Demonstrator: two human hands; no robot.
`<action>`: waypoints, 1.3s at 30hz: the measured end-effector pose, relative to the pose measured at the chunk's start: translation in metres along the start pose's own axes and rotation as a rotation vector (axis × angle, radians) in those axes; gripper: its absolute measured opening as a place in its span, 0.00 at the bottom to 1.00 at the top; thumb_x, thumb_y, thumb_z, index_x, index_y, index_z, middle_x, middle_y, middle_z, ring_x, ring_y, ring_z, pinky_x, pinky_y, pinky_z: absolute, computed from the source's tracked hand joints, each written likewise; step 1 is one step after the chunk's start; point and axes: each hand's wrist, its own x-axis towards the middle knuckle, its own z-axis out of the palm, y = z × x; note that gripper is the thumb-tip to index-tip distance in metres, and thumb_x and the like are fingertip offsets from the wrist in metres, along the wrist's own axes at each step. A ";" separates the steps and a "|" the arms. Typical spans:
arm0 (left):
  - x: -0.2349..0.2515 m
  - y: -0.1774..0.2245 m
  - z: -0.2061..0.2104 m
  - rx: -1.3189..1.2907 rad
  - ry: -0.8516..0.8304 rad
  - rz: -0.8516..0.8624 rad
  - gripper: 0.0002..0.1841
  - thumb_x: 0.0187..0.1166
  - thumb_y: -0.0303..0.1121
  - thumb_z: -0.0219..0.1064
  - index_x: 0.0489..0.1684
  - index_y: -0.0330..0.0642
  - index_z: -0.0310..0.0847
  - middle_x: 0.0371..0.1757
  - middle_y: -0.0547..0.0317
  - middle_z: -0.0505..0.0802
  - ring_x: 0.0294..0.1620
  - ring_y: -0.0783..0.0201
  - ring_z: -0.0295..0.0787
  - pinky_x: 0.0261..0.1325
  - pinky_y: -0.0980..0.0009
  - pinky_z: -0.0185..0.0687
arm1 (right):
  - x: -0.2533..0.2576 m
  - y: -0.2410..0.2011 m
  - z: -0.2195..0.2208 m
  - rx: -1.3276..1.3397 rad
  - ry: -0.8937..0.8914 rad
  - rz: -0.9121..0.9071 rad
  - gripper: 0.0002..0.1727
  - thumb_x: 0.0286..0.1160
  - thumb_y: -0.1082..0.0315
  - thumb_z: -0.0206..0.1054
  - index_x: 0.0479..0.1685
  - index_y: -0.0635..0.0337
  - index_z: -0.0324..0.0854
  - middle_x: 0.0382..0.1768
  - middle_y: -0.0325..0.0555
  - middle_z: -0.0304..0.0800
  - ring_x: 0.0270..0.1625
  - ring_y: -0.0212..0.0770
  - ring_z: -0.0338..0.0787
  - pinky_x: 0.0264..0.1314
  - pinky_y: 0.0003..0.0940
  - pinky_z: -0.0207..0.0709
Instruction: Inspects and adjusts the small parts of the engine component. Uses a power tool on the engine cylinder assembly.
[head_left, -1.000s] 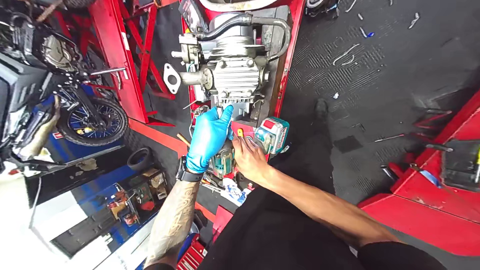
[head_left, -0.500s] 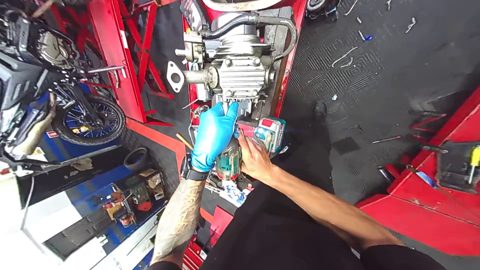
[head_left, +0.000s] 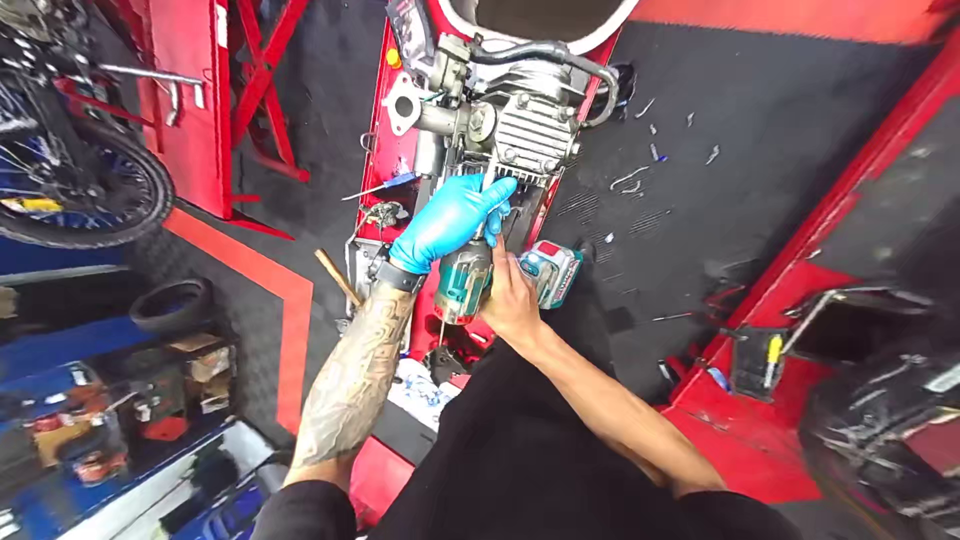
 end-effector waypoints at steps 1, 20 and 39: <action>-0.004 -0.001 -0.001 0.015 0.017 0.003 0.21 0.94 0.47 0.54 0.46 0.38 0.84 0.27 0.60 0.91 0.25 0.66 0.89 0.34 0.69 0.90 | -0.001 0.000 -0.002 -0.015 -0.007 0.002 0.53 0.49 0.66 0.82 0.84 0.75 0.63 0.54 0.62 0.91 0.50 0.54 0.95 0.46 0.48 0.91; -0.129 -0.134 0.074 -0.345 0.463 0.161 0.51 0.61 0.58 0.83 0.87 0.44 0.65 0.69 0.51 0.89 0.66 0.64 0.89 0.71 0.59 0.86 | 0.004 -0.020 -0.011 -0.136 -0.075 0.023 0.54 0.52 0.61 0.81 0.86 0.70 0.59 0.73 0.65 0.80 0.69 0.54 0.86 0.68 0.53 0.83; -0.117 -0.160 0.087 -0.652 0.311 0.401 0.48 0.66 0.46 0.84 0.84 0.29 0.64 0.73 0.39 0.85 0.76 0.57 0.82 0.83 0.60 0.73 | 0.007 -0.017 -0.025 -0.186 -0.198 -0.156 0.60 0.46 0.53 0.87 0.81 0.78 0.58 0.70 0.64 0.83 0.72 0.44 0.85 0.78 0.39 0.78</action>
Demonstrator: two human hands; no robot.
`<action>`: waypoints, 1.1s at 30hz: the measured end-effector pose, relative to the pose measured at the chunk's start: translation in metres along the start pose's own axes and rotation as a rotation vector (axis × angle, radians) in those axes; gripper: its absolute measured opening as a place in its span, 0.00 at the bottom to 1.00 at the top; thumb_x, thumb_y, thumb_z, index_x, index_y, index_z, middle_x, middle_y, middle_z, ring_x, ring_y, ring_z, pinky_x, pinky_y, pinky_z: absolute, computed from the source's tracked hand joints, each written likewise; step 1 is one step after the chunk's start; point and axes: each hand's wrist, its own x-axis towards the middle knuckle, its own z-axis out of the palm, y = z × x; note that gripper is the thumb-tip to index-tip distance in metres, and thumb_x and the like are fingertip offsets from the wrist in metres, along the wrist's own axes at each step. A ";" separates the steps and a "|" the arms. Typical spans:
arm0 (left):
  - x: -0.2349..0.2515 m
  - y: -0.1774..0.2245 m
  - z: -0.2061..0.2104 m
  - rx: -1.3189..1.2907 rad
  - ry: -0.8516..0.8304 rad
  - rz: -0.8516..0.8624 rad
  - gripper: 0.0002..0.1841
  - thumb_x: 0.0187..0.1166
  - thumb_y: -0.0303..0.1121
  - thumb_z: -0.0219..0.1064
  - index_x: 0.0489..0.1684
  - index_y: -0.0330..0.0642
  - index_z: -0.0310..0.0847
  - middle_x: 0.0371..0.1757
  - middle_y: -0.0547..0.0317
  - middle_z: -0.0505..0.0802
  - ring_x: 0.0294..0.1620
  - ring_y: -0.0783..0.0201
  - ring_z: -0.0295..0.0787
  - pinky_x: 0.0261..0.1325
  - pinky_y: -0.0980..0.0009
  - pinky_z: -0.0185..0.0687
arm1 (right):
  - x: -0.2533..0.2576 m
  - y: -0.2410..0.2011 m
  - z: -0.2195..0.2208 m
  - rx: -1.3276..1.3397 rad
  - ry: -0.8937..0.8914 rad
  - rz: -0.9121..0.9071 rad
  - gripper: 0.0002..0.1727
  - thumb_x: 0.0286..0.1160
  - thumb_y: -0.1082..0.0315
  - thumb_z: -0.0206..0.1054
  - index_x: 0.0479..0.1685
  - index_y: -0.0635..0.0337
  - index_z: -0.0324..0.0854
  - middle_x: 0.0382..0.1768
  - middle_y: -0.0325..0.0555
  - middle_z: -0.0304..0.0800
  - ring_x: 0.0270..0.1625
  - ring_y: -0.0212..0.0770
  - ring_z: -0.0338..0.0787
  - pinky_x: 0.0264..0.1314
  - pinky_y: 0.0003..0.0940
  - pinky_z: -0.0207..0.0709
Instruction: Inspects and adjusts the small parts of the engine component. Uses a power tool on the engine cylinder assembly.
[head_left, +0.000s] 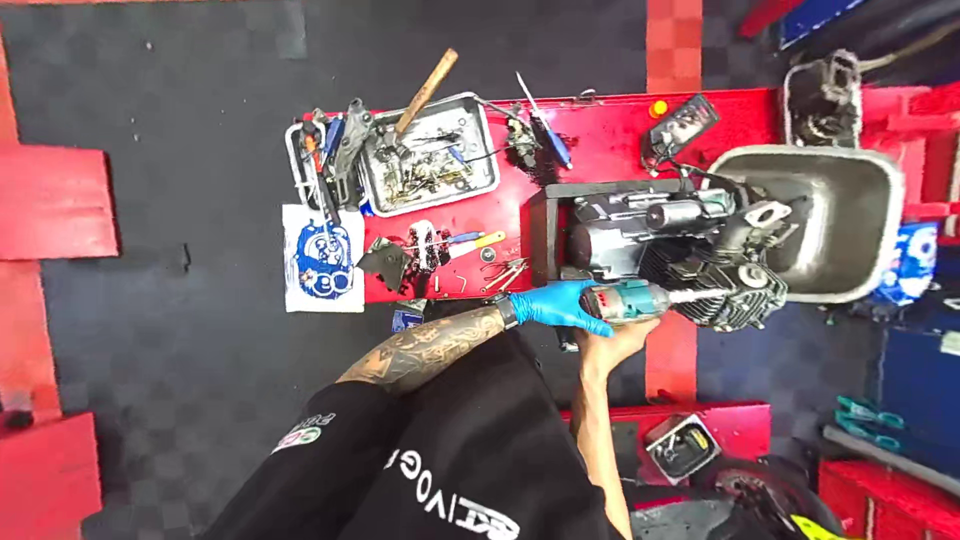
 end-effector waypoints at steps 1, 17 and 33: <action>0.004 -0.008 0.000 0.005 -0.002 0.021 0.48 0.65 0.48 0.84 0.84 0.30 0.65 0.72 0.40 0.86 0.75 0.56 0.83 0.82 0.59 0.74 | 0.000 -0.001 -0.001 -0.008 -0.004 -0.002 0.60 0.46 0.54 0.86 0.81 0.78 0.58 0.69 0.62 0.83 0.72 0.43 0.86 0.77 0.38 0.78; 0.003 -0.013 0.002 -0.066 0.032 0.046 0.34 0.65 0.45 0.84 0.64 0.28 0.82 0.56 0.41 0.93 0.60 0.56 0.91 0.70 0.55 0.83 | -0.002 0.001 -0.006 -0.112 -0.018 -0.095 0.57 0.42 0.57 0.85 0.79 0.77 0.62 0.66 0.63 0.86 0.70 0.45 0.87 0.75 0.40 0.78; -0.008 0.004 -0.003 -0.011 0.044 0.060 0.30 0.67 0.38 0.84 0.62 0.25 0.83 0.56 0.35 0.93 0.61 0.49 0.91 0.71 0.49 0.81 | -0.014 -0.072 -0.016 0.040 -0.064 -0.002 0.46 0.58 0.62 0.81 0.74 0.85 0.65 0.59 0.61 0.88 0.64 0.35 0.88 0.72 0.26 0.77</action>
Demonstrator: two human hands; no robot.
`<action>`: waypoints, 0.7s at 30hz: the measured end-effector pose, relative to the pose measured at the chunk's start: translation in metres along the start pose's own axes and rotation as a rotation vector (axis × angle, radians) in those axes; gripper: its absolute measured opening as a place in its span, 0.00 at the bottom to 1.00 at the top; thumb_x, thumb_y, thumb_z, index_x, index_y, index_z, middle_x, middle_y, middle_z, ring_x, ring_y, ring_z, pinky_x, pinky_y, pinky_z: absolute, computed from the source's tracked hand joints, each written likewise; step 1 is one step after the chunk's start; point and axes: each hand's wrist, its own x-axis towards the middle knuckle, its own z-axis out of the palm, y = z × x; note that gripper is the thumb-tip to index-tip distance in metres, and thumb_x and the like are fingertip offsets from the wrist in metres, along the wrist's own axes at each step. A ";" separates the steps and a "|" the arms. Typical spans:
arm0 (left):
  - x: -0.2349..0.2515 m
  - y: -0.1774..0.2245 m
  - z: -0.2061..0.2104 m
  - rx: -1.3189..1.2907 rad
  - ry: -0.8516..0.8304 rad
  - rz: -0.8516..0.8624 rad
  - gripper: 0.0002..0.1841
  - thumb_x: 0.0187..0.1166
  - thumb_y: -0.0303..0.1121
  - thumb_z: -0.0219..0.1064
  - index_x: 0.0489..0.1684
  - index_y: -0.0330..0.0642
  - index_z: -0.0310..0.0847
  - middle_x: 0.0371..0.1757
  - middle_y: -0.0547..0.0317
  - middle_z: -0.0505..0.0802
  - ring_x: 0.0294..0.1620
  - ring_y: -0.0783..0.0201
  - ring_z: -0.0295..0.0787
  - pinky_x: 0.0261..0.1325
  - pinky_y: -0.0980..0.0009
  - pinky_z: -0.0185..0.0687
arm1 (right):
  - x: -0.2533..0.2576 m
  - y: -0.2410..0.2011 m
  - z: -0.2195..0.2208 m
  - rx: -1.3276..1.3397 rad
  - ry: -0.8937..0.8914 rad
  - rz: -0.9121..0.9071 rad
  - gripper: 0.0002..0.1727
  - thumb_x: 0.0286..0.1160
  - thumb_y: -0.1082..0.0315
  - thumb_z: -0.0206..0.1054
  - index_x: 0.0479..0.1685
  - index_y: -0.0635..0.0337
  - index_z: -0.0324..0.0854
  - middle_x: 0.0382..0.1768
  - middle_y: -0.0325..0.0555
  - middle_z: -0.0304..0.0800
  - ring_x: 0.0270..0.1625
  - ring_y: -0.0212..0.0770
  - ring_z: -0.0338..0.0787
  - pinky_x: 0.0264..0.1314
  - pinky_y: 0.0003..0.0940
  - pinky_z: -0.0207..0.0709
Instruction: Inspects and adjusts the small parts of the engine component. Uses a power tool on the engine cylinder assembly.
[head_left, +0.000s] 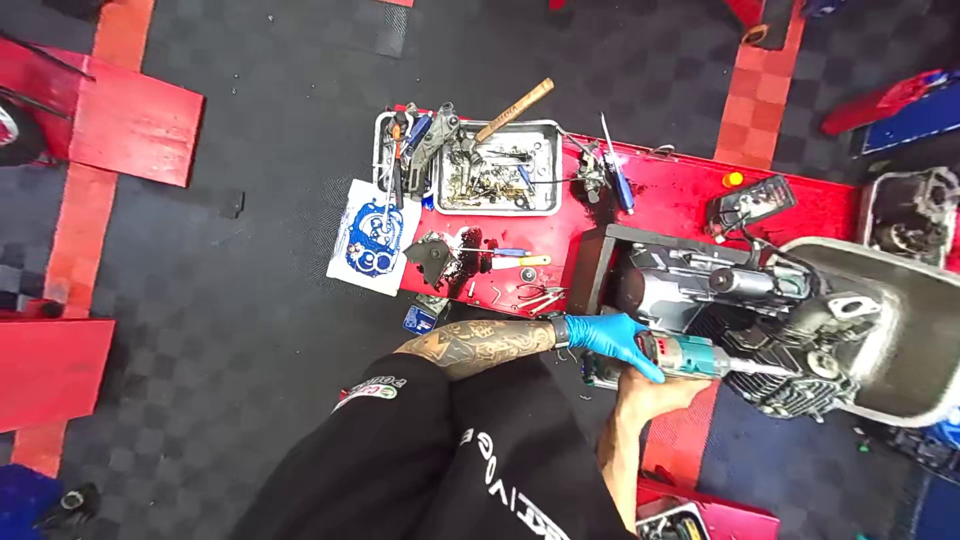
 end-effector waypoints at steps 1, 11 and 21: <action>-0.001 0.002 0.000 0.001 -0.005 -0.006 0.31 0.68 0.38 0.84 0.65 0.24 0.81 0.57 0.34 0.92 0.62 0.48 0.90 0.72 0.48 0.80 | -0.002 -0.017 -0.004 -0.002 -0.036 0.040 0.46 0.59 0.62 0.81 0.74 0.85 0.64 0.61 0.62 0.88 0.65 0.35 0.88 0.73 0.26 0.76; 0.001 0.000 -0.004 0.023 -0.045 -0.024 0.33 0.70 0.40 0.82 0.69 0.25 0.78 0.62 0.34 0.90 0.66 0.50 0.88 0.76 0.50 0.78 | 0.010 0.093 0.018 -0.067 0.085 -0.097 0.56 0.46 0.57 0.85 0.79 0.81 0.62 0.66 0.62 0.85 0.71 0.36 0.86 0.78 0.30 0.74; 0.053 0.038 -0.026 0.221 -0.094 0.058 0.30 0.93 0.53 0.50 0.73 0.35 0.81 0.69 0.42 0.89 0.73 0.53 0.84 0.78 0.52 0.75 | -0.001 0.077 0.011 -0.218 0.085 -0.025 0.61 0.40 0.53 0.89 0.80 0.76 0.62 0.66 0.67 0.85 0.70 0.55 0.87 0.74 0.49 0.78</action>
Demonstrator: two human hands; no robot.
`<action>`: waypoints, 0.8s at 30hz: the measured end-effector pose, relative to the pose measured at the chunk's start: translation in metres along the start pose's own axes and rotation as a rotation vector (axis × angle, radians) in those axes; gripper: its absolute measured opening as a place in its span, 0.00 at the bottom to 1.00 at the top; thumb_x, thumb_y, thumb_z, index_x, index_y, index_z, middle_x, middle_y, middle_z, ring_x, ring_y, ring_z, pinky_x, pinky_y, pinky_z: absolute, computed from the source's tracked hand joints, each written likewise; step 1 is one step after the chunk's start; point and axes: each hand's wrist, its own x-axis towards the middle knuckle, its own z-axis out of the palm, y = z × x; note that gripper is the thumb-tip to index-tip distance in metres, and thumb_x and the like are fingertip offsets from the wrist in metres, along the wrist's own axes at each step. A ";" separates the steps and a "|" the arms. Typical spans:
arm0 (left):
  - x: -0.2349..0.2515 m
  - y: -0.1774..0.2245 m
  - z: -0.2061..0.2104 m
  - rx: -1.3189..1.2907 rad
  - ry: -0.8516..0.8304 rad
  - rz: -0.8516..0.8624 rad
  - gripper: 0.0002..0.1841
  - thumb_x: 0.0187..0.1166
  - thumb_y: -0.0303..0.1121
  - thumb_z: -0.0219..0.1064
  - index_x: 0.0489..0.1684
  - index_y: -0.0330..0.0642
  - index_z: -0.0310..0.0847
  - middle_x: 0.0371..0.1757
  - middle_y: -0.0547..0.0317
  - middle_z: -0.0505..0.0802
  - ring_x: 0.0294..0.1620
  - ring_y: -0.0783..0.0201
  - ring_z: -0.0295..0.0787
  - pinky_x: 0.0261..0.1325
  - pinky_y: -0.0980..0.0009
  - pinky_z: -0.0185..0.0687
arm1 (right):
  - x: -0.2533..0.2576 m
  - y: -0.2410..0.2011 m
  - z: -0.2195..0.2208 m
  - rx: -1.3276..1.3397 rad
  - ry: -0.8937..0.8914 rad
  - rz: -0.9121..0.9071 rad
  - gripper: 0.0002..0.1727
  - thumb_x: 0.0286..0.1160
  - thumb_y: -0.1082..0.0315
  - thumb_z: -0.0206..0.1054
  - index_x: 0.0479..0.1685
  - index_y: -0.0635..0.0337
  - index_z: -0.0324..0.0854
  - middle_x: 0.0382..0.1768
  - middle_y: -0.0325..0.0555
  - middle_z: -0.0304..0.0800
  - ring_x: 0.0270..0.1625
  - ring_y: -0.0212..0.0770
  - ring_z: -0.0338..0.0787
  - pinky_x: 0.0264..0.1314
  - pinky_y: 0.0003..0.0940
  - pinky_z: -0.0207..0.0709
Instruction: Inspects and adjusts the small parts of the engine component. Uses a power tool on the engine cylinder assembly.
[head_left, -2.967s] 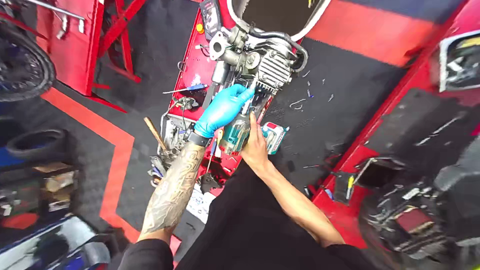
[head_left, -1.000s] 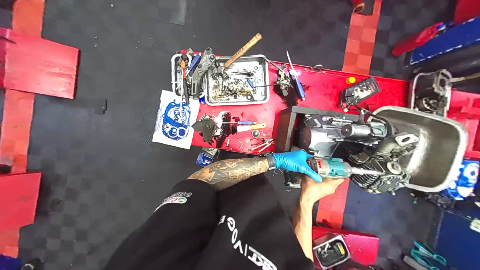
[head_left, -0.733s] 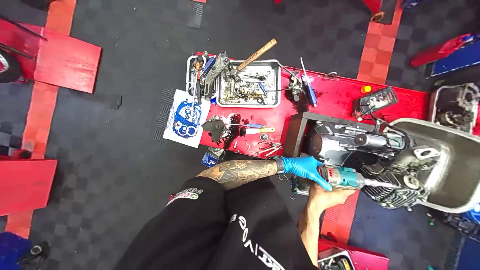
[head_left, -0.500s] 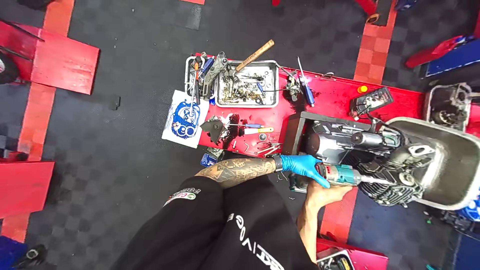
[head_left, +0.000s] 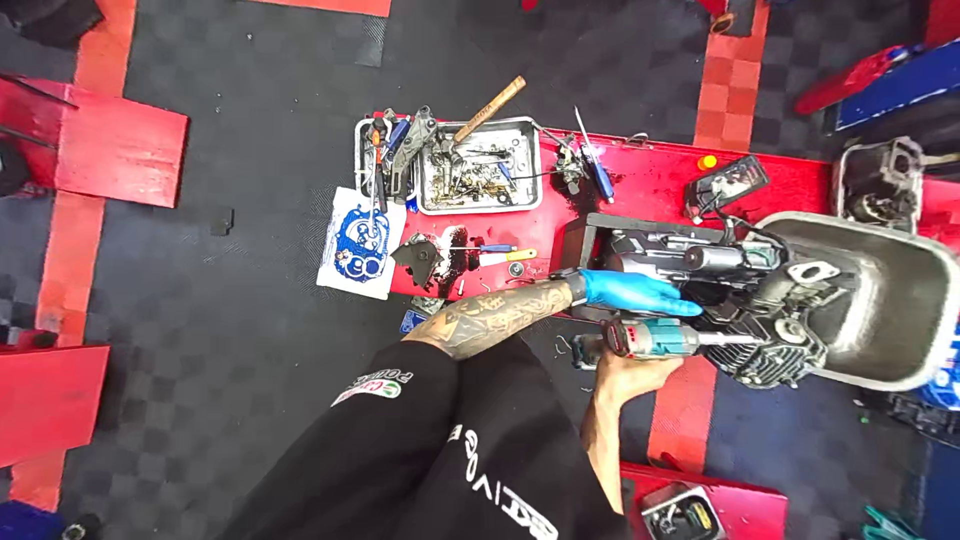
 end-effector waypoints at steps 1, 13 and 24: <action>0.019 0.006 0.001 0.111 -0.005 -0.002 0.30 0.92 0.55 0.51 0.70 0.36 0.82 0.67 0.42 0.90 0.72 0.52 0.85 0.77 0.50 0.74 | -0.001 0.000 -0.001 0.005 0.002 -0.007 0.61 0.39 0.52 0.89 0.79 0.77 0.63 0.65 0.67 0.85 0.69 0.55 0.87 0.73 0.50 0.78; 0.098 0.102 0.052 0.394 0.116 -0.327 0.15 0.81 0.37 0.70 0.55 0.34 0.88 0.58 0.40 0.92 0.65 0.45 0.89 0.61 0.40 0.84 | -0.003 0.014 0.000 -0.013 -0.011 -0.047 0.56 0.37 0.52 0.85 0.74 0.74 0.67 0.59 0.64 0.88 0.63 0.53 0.90 0.64 0.51 0.82; 0.091 0.082 0.069 0.246 0.187 -0.254 0.11 0.80 0.28 0.67 0.50 0.29 0.88 0.53 0.37 0.93 0.62 0.42 0.89 0.64 0.42 0.82 | -0.002 0.013 0.003 0.024 -0.005 -0.073 0.53 0.45 0.49 0.81 0.73 0.76 0.68 0.58 0.62 0.89 0.62 0.49 0.91 0.65 0.47 0.82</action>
